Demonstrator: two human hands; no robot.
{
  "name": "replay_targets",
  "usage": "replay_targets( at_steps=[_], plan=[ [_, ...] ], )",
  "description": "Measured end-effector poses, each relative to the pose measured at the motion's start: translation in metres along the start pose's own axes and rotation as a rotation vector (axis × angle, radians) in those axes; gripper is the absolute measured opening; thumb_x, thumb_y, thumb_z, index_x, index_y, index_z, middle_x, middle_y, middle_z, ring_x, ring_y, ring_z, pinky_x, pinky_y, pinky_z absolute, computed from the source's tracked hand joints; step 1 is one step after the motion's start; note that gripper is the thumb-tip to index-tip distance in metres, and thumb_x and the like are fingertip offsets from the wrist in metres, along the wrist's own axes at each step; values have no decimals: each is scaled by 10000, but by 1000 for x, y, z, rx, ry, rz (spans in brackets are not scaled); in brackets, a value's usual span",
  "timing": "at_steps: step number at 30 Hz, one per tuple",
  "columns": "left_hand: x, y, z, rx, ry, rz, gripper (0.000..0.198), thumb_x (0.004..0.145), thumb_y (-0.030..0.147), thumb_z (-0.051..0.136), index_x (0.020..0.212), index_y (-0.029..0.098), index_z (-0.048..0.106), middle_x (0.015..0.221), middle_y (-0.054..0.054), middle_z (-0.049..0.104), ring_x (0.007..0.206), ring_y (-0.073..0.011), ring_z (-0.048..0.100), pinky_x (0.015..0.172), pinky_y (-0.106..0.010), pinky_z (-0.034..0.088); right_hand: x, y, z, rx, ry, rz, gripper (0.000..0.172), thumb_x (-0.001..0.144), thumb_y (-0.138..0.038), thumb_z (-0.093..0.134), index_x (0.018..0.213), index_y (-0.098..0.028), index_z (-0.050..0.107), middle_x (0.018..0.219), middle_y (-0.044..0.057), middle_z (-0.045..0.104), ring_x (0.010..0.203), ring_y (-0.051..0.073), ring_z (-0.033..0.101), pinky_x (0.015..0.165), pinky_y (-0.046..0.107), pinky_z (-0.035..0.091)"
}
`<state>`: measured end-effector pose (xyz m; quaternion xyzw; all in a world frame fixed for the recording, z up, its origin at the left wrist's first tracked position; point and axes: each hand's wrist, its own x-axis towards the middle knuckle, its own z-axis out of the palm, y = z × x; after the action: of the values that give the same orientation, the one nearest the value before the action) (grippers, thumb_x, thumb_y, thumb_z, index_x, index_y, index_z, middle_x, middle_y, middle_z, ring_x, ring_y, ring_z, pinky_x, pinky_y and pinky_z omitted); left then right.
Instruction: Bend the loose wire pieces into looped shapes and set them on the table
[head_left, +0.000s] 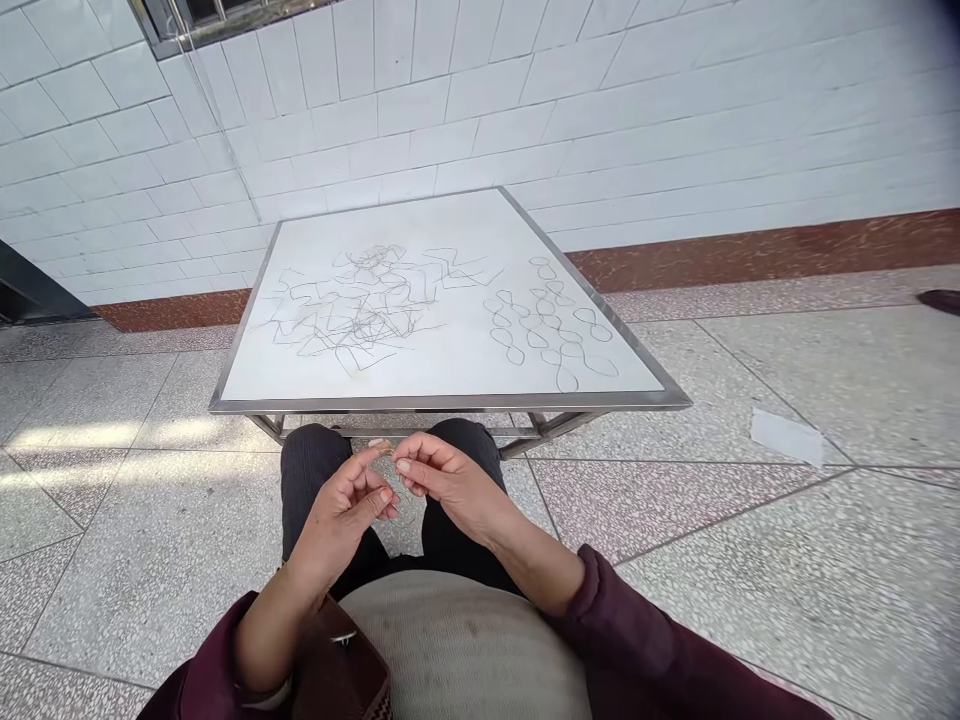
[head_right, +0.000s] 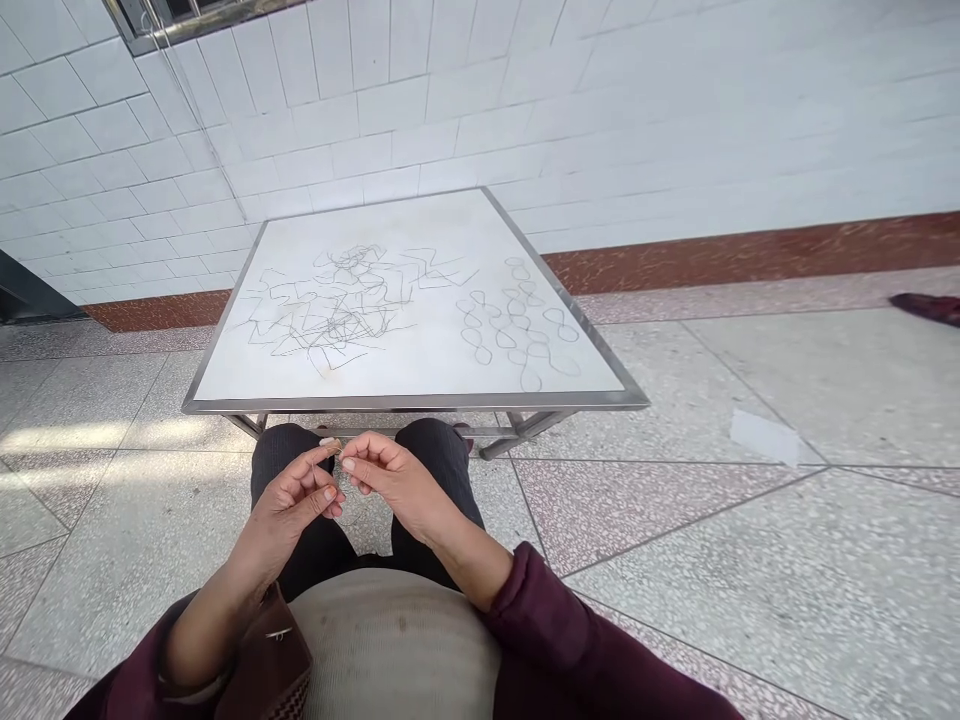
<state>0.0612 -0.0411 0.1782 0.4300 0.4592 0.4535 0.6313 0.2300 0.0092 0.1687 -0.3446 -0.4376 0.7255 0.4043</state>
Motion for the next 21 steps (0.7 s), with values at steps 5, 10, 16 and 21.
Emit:
replay_targets(
  at_steps=[5,10,16,21],
  plan=[
    [1,-1,1,-18,40,17,504,807,276,743,1291,260,602,841,6,635,704,-114,595,719,-286,497,-1,-1,0,-12,4,-6,226,798,-392,753,851,-202,644,715,-26,563,624,104,471,591,248,391],
    [0,1,2,-22,82,44,493,798,255,751,1272,250,615,777,17,654,711,-114,616,740,-275,496,0,5,-3,-39,-45,-36,234,832,-344,725,1032,-233,673,818,-15,602,660,101,498,640,257,430],
    [-1,4,4,-84,110,-19,567,754,270,793,1291,239,615,766,4,689,726,-136,644,755,-301,522,0,7,-5,-120,-84,-74,249,849,-310,703,1088,-245,679,801,-20,614,703,115,550,702,282,479],
    [0,-1,2,-132,120,-45,506,737,262,810,1226,249,678,755,0,690,699,-129,646,715,-283,517,2,8,-3,-104,-34,-120,205,846,-342,705,1019,-233,682,819,-13,640,663,109,565,683,293,510]
  ],
)
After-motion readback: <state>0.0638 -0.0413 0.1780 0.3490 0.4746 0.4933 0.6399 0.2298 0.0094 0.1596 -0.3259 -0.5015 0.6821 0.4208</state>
